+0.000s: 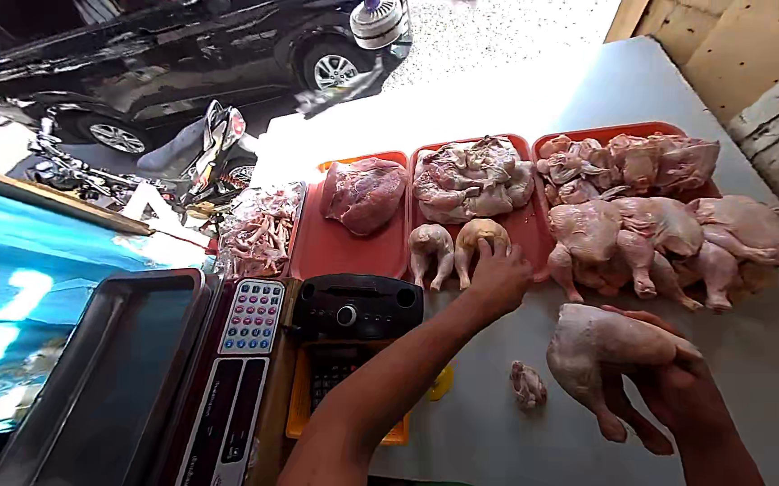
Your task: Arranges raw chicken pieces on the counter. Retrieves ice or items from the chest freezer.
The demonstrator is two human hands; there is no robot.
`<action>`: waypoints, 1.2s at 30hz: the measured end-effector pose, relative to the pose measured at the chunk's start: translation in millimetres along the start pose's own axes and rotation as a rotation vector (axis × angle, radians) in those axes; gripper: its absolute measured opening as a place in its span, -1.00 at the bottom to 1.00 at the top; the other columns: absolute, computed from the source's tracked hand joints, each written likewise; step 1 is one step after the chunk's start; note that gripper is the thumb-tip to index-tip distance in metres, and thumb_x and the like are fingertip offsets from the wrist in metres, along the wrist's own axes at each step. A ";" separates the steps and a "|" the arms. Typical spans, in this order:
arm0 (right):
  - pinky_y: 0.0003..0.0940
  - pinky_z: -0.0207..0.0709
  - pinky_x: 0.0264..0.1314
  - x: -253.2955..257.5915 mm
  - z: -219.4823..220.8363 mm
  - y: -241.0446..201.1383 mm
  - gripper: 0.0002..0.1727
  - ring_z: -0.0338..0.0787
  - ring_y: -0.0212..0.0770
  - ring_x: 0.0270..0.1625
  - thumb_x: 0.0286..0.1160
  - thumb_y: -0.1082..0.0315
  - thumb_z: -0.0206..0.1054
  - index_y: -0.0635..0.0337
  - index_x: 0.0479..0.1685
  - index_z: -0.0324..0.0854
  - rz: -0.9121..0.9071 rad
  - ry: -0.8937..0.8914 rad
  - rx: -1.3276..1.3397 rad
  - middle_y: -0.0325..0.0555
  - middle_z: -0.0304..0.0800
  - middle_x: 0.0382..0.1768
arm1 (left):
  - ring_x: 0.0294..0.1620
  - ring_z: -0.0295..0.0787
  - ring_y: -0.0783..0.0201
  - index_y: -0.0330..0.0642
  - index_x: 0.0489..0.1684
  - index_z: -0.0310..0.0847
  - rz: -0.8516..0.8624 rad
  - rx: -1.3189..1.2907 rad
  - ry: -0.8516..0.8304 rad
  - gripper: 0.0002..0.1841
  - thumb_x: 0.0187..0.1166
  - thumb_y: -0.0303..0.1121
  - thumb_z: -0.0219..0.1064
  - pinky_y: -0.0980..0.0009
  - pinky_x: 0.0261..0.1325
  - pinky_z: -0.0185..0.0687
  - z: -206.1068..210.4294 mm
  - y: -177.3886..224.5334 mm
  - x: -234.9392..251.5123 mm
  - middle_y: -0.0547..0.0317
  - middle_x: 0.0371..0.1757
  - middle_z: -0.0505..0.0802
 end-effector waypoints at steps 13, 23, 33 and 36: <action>-0.06 0.54 0.53 124.4 73.1 -40.4 -0.54 0.67 0.03 0.47 0.37 0.57 0.25 0.32 0.31 0.69 -0.253 0.115 -0.855 0.27 0.68 0.38 | 0.47 0.57 -0.33 0.09 0.25 0.77 -0.108 -0.086 0.051 -0.64 0.66 -0.51 0.18 -0.30 0.18 0.65 21.8 -97.8 65.2 -0.05 0.48 0.70; 0.08 0.30 0.74 202.3 80.1 73.2 -0.33 0.41 0.25 0.69 0.51 0.56 0.25 0.20 0.72 0.35 0.259 -0.044 -1.031 0.38 0.38 0.62 | 0.69 0.39 -0.26 0.11 0.50 0.65 -0.155 -0.273 0.088 -0.45 0.50 -0.57 0.33 -0.26 0.48 0.52 25.0 -107.6 55.6 -0.07 0.72 0.50; 0.38 0.16 0.74 186.2 65.5 56.3 -0.35 0.21 0.47 0.77 0.49 0.58 0.22 0.04 0.66 0.49 -0.081 -0.270 -1.145 0.46 0.24 0.71 | 0.51 0.65 -0.03 -0.25 0.20 0.77 -0.140 -0.372 0.575 -0.71 0.61 -0.38 0.30 0.04 0.56 0.55 26.3 -68.3 -27.8 -0.11 0.43 0.75; 0.32 0.41 0.54 132.0 83.1 32.0 -0.54 0.61 0.24 0.52 0.53 0.43 0.22 0.05 0.42 0.70 -0.120 -0.162 -1.153 0.18 0.65 0.45 | 0.34 0.77 -0.02 -0.21 0.13 0.82 -0.147 -0.345 0.545 -0.73 0.56 -0.45 0.29 0.03 0.38 0.68 42.4 -42.9 -59.5 -0.05 0.23 0.86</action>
Point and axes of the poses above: each hand's wrist, its own x-axis towards the middle knuckle, its own z-axis out of the palm, y = z × x, the point moved 2 cm from there along x, towards the middle knuckle
